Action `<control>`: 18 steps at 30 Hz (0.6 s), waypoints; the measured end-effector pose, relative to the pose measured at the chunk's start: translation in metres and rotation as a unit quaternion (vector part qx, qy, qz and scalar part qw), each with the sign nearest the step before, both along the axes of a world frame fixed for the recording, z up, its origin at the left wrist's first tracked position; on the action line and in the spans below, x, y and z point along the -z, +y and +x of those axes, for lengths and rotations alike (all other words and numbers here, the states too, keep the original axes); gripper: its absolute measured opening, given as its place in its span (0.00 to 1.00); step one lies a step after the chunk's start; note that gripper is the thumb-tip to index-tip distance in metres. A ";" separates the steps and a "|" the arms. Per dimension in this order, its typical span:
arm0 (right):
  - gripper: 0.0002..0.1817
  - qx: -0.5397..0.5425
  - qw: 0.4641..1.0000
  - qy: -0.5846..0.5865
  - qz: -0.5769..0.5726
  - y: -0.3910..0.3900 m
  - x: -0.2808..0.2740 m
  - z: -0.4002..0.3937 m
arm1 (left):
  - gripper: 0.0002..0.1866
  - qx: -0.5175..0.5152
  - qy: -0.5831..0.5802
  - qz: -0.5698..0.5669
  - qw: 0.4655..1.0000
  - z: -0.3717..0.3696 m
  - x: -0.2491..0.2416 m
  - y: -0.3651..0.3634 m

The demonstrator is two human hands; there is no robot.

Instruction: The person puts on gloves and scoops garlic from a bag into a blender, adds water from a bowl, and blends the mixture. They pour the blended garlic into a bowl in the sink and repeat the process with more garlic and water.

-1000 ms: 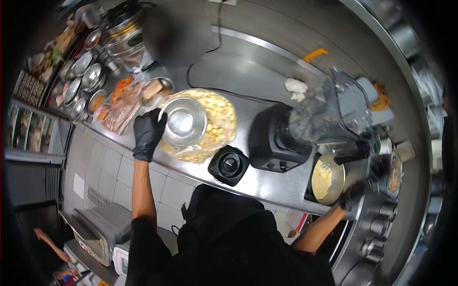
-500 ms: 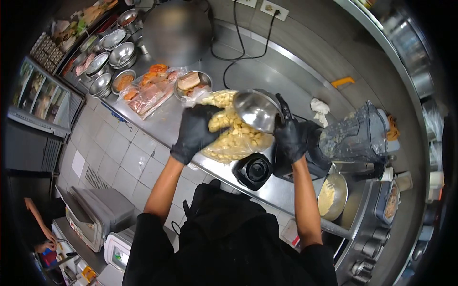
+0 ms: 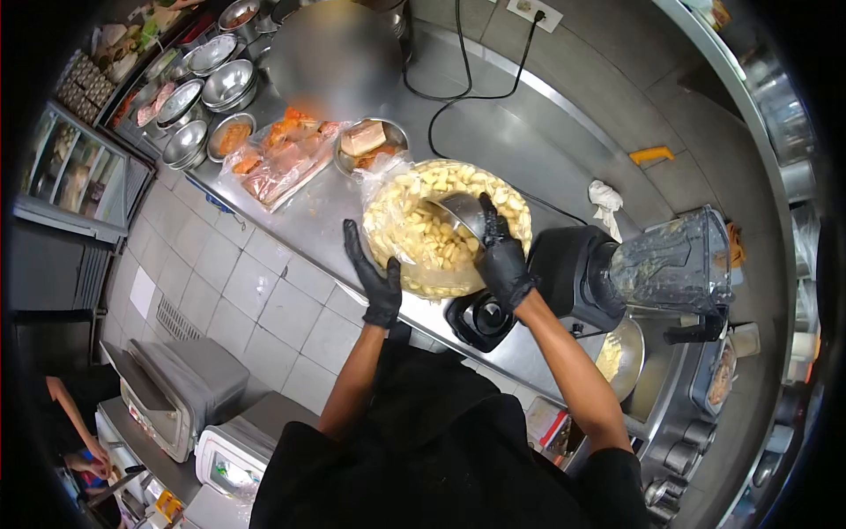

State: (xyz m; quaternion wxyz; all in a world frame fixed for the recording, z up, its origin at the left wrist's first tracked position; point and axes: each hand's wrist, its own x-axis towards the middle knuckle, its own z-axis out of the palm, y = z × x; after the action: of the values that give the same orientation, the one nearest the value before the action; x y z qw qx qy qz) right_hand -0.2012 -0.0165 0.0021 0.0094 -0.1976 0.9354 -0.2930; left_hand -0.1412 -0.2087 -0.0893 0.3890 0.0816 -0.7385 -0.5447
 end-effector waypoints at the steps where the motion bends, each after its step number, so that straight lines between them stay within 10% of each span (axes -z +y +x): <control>1: 0.43 -0.013 0.999 0.032 0.009 -0.001 0.007 0.001 | 0.47 0.008 0.013 0.013 1.000 -0.010 0.002 0.007; 6: 0.42 0.039 0.997 -0.032 -0.061 -0.006 0.042 0.009 | 0.46 0.017 0.033 0.009 0.999 -0.017 0.002 0.027; 8: 0.38 0.109 0.989 -0.061 -0.076 -0.013 0.137 0.003 | 0.44 0.019 0.037 0.008 0.999 -0.020 -0.006 0.037; 12: 0.27 0.126 0.928 -0.248 -0.249 -0.026 0.069 0.007 | 0.43 0.056 -0.079 -0.134 0.986 -0.016 -0.007 0.036; 14: 0.23 -0.006 0.980 -0.161 -0.117 -0.006 0.090 0.002 | 0.43 0.071 -0.093 -0.164 0.979 -0.009 -0.018 0.030; 15: 0.17 0.115 0.888 -0.315 -0.314 -0.001 0.093 0.004 | 0.41 0.087 -0.122 -0.206 0.967 -0.005 -0.020 0.026; 18: 0.11 0.159 0.817 -0.394 -0.390 0.021 0.087 0.006 | 0.37 0.096 -0.103 -0.171 0.975 0.002 -0.017 0.015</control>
State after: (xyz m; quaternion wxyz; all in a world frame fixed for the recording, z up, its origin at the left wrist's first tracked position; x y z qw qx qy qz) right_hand -0.1957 0.0041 -0.0851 0.2521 0.0988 0.6776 -0.6838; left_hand -0.1389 -0.1942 -0.0723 0.2647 -0.0018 -0.8614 -0.4335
